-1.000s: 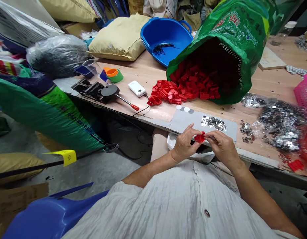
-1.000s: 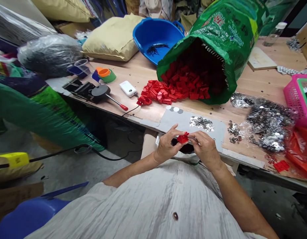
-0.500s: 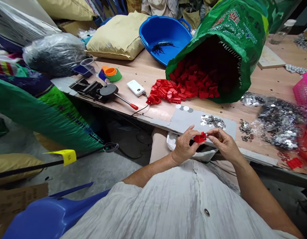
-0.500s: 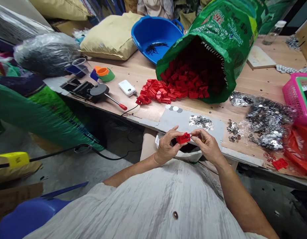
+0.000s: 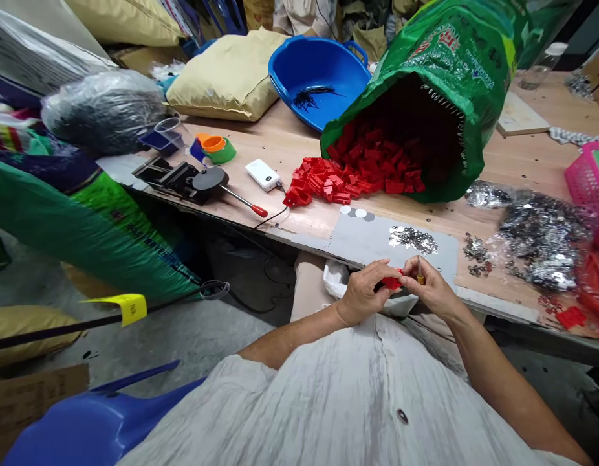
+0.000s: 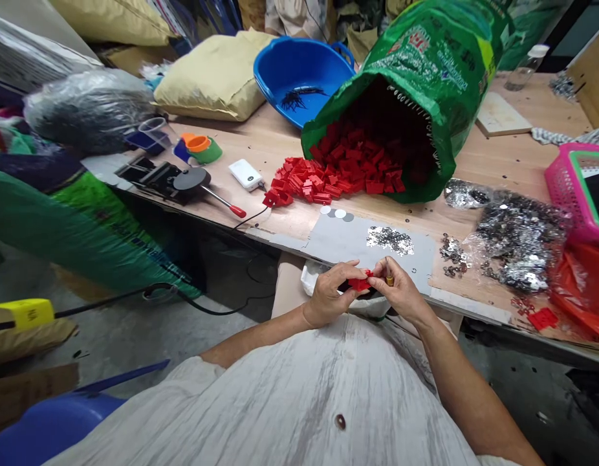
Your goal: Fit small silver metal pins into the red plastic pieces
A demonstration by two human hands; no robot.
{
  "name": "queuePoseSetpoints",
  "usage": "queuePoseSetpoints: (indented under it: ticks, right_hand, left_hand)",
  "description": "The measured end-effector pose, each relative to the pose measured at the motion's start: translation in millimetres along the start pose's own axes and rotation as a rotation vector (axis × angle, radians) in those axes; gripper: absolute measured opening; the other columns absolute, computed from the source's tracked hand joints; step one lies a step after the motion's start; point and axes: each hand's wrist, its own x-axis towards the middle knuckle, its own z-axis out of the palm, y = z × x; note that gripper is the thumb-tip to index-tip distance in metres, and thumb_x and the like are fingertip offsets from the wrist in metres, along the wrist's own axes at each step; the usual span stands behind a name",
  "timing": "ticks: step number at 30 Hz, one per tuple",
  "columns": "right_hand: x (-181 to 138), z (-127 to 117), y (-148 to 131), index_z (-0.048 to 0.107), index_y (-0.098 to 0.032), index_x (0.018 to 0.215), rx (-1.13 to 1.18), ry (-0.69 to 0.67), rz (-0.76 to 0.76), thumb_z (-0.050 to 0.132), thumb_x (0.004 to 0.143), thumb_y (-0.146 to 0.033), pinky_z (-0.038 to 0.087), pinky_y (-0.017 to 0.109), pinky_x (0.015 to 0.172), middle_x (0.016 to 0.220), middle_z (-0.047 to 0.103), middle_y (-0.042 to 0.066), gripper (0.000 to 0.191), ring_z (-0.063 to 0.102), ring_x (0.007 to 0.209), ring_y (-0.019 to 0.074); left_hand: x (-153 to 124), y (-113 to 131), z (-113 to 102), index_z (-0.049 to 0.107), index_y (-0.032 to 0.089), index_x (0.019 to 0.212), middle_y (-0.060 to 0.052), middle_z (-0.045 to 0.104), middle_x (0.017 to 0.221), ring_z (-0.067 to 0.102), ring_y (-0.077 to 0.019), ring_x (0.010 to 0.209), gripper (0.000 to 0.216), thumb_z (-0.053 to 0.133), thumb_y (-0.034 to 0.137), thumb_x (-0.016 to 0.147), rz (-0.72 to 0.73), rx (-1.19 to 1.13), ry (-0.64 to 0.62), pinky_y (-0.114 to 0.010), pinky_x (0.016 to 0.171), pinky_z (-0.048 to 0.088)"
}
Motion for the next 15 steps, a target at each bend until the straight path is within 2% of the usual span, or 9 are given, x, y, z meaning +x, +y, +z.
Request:
queuePoseSetpoints:
  ticks: [4,9,15]
  right_hand:
    - [-3.3,-2.2,3.9,0.049,-0.024,0.093,0.044,-0.06,0.086,0.071,0.08,-0.051,0.042,0.025,0.065,0.087,0.054,-0.001,0.037,0.051,0.074,0.0125]
    - [-4.4,-3.7,5.0,0.046,-0.025,0.1,0.116,-0.12,0.171,0.069,0.084,-0.047,0.029,0.023,0.053,0.082,0.053,-0.005,0.036,0.039,0.058,0.0072]
    - [-4.4,-3.0,5.0,0.047,-0.026,0.104,0.218,-0.184,0.232,0.072,0.082,-0.043,0.019,0.023,0.05,0.073,0.049,-0.006,0.037,0.031,0.054,0.0065]
  left_hand:
    - [-2.8,-3.1,-0.5,0.062,0.02,0.103,-0.002,0.073,0.092,0.07,-0.0155,0.087,0.02,0.068,0.018,0.083,-0.041,-0.05,0.004,-0.043,0.098,0.057]
    - [-5.7,-5.8,-1.1,0.065,0.02,0.101,-0.002,0.072,0.089,0.07,-0.0157,0.086,0.024,0.074,0.022,0.079,-0.101,-0.125,0.038,-0.044,0.1,0.056]
    - [-11.5,-10.3,-6.1,0.067,0.02,0.101,-0.003,0.072,0.091,0.07,-0.0176,0.093,0.032,0.081,0.023,0.073,-0.181,-0.296,0.041,-0.045,0.102,0.054]
